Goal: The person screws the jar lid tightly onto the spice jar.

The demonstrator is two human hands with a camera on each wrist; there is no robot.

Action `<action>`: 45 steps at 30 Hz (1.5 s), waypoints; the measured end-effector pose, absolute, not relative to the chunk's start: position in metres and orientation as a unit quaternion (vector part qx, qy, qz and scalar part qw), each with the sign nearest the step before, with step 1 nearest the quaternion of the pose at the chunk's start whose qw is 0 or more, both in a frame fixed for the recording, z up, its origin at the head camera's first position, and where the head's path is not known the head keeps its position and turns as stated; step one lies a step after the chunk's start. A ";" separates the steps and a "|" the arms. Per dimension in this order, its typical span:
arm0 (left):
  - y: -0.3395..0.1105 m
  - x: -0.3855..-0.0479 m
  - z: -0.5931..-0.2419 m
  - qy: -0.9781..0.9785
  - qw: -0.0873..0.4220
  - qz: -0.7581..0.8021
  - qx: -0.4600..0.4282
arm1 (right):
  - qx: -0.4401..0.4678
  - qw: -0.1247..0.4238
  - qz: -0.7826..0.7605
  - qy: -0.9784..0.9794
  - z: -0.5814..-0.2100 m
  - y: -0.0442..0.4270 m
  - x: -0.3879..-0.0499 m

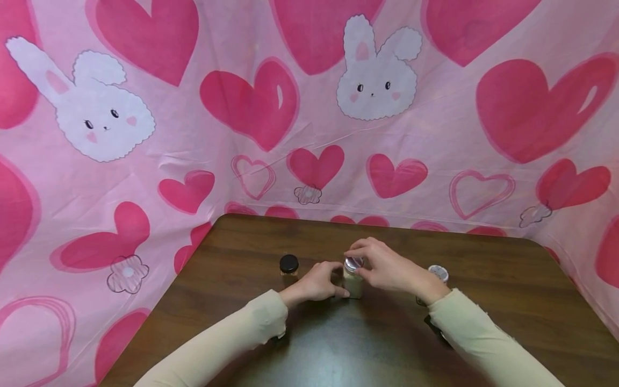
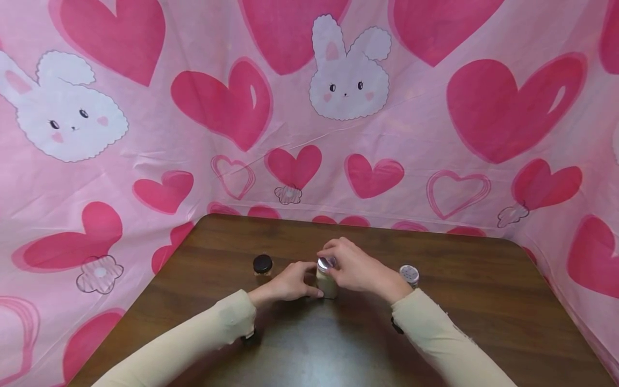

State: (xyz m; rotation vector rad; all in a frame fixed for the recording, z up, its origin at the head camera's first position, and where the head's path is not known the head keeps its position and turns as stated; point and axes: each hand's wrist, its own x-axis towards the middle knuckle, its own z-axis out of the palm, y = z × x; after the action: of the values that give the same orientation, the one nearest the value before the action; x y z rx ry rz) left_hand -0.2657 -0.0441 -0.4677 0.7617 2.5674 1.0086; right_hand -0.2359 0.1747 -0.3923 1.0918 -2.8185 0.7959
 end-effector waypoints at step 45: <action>-0.045 -0.268 -0.470 0.888 0.130 0.345 0.276 | 0.318 0.010 0.265 -0.910 -0.394 0.173 -0.237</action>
State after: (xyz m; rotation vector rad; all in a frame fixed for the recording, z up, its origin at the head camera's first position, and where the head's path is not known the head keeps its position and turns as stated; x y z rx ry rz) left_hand -0.2675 -0.0447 -0.4701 0.8015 2.5784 1.0017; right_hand -0.2368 0.1734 -0.3939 0.9941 -2.8411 0.8279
